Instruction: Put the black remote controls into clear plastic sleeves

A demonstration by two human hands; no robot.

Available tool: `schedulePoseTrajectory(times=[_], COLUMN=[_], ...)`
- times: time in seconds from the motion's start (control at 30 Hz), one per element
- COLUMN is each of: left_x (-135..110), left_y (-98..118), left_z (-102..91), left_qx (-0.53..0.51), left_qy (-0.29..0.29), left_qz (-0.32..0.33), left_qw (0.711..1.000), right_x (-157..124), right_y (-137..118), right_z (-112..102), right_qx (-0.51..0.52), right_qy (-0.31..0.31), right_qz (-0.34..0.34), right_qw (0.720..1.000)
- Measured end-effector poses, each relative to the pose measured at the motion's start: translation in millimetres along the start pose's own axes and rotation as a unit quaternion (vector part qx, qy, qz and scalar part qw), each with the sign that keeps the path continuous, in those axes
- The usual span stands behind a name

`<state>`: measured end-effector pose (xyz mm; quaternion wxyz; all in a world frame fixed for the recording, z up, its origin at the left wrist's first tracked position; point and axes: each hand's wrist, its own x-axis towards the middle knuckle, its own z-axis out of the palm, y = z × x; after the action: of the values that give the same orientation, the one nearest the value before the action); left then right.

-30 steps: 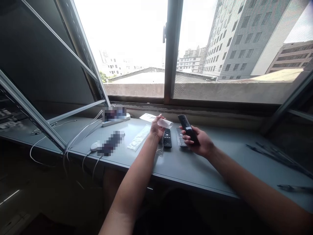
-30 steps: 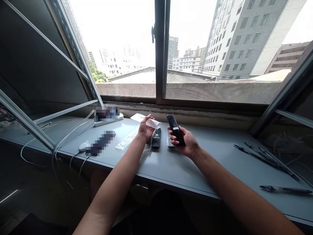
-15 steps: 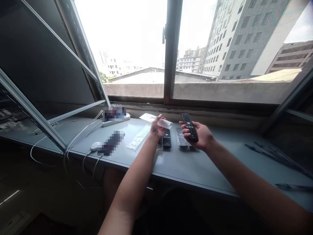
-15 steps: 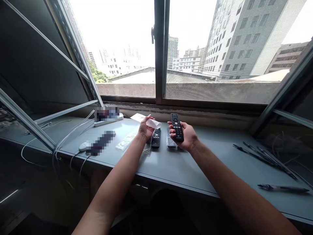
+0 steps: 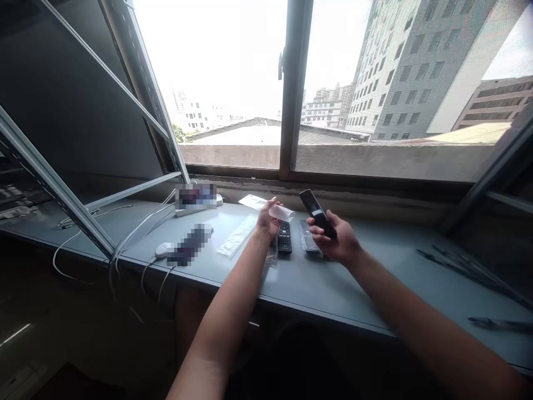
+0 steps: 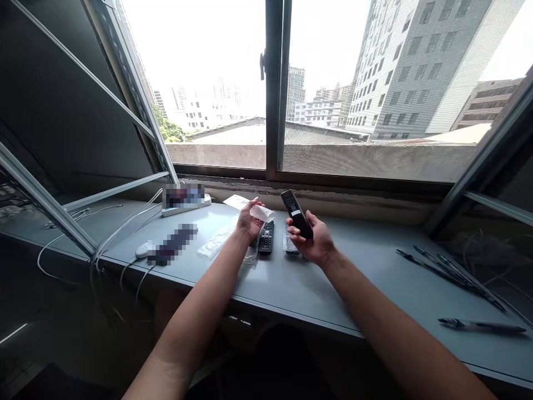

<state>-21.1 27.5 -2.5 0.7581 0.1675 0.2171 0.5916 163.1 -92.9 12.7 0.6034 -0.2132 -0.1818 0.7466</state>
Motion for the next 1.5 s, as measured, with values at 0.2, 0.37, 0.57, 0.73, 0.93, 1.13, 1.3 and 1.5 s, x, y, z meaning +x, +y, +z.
schedulePoseTrajectory(times=[0.2, 0.37, 0.57, 0.73, 0.93, 1.13, 1.3, 1.5], left_x=[2, -1, 0, 3, 2, 1, 1, 0], left_y=[-2, -1, -2, -2, 0, -1, 0, -1], left_z=[-0.8, 1.1, 0.1, -1.6, -1.0, -0.4, -0.5, 0.0], left_qx=[0.006, 0.013, 0.016, 0.017, 0.014, 0.015, 0.014, 0.01], left_qy=[-0.001, -0.001, -0.003, 0.001, 0.009, 0.006, 0.004, 0.002], left_qz=[0.0, -0.003, 0.001, -0.003, -0.004, 0.001, 0.001, 0.004], left_qw=[1.0, 1.0, 1.0, 1.0, 1.0, 1.0, 1.0, 1.0], right_x=[-5, -6, -6, -10, -6, -3, 1, -1], right_y=[8, 8, 8, 8, 9, 8, 7, 7], right_z=[4, 1, 0, 5, 4, -2, -1, -1], right_qx=[-0.015, -0.04, -0.046, -0.038, -0.04, -0.007, -0.017, -0.015], right_qy=[-0.016, -0.007, -0.035, 0.027, 0.061, 0.032, 0.117, 0.042], right_qz=[-0.007, -0.004, 0.033, 0.047, 0.044, 0.024, 0.012, 0.016], right_qw=[1.0, 0.999, 0.998, 0.998, 0.996, 0.999, 0.993, 0.999])
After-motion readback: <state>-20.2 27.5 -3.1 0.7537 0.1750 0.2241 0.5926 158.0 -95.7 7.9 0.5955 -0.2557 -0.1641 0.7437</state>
